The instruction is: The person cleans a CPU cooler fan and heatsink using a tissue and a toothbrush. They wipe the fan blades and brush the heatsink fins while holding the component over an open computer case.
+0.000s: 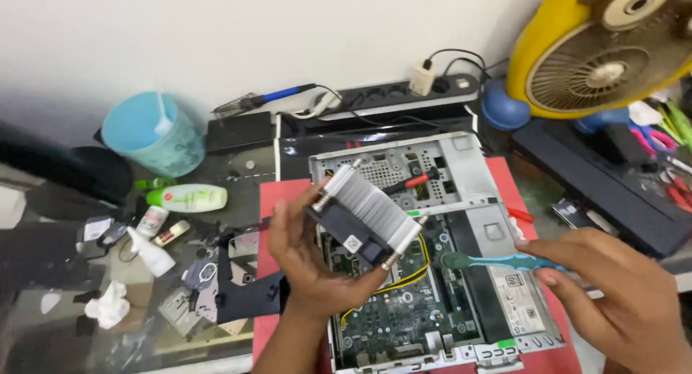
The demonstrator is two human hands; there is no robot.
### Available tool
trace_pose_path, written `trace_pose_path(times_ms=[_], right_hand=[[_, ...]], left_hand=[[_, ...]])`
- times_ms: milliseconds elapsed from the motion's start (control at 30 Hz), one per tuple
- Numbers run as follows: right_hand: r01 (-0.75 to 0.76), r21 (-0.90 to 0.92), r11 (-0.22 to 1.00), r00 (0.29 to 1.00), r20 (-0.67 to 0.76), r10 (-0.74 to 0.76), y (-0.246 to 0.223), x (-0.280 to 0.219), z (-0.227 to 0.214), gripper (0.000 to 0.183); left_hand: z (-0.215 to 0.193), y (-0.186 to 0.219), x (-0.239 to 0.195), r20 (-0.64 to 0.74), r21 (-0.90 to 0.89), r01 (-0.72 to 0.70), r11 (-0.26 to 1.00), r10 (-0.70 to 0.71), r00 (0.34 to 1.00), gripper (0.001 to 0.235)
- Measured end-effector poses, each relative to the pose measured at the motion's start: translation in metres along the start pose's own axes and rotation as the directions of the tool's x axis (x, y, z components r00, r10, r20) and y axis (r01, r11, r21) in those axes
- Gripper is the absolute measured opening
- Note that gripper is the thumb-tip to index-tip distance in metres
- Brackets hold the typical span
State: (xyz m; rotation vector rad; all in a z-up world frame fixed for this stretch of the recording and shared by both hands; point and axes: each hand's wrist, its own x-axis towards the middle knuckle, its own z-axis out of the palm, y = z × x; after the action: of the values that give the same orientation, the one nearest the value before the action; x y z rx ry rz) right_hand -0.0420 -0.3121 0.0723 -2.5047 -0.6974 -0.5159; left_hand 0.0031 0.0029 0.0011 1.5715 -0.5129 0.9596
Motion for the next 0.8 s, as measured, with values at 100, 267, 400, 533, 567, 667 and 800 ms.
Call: trace_pose_path(times_ms=[100, 267, 400, 533, 567, 667, 800], right_hand=[[-0.058, -0.018, 0.998, 0.992, 0.113, 0.06, -0.015, 0.029, -0.006, 0.036], [0.189, -0.032, 0.981, 0.982, 0.02, -0.189, -0.017, 0.059, 0.012, 0.025], [0.15, -0.128, 0.98, 0.988, -0.015, -0.153, -0.012, 0.06, 0.002, 0.021], [0.15, -0.141, 0.978, 0.988, -0.024, -0.155, -0.021, 0.057, 0.003, 0.025], [0.164, -0.12, 0.979, 0.987, 0.018, -0.163, -0.02, 0.055, 0.006, 0.025], [0.178, -0.157, 0.972, 0.981, -0.045, -0.187, -0.016, 0.061, 0.004, 0.022], [0.165, -0.175, 0.971, 0.982, -0.066, -0.179, -0.024, 0.055, 0.0, 0.024]], left_hand=[[-0.004, -0.003, 0.007, 0.081, 0.021, -0.2, 0.98, 0.198, 0.977, 0.119], [-0.003, 0.0, 0.018, 0.091, 0.115, -0.342, 0.933, 0.333, 0.939, 0.111], [-0.003, -0.008, 0.011, 0.053, 0.086, -0.362, 0.928, 0.358, 0.932, 0.112], [-0.003, -0.002, 0.014, 0.044, 0.122, -0.356, 0.926, 0.354, 0.934, 0.107], [-0.003, -0.001, 0.015, 0.034, 0.141, -0.358, 0.923, 0.357, 0.934, 0.106], [-0.003, -0.002, 0.015, 0.028, 0.138, -0.374, 0.917, 0.374, 0.927, 0.106], [-0.003, -0.004, 0.015, 0.033, 0.147, -0.365, 0.919, 0.364, 0.931, 0.111]])
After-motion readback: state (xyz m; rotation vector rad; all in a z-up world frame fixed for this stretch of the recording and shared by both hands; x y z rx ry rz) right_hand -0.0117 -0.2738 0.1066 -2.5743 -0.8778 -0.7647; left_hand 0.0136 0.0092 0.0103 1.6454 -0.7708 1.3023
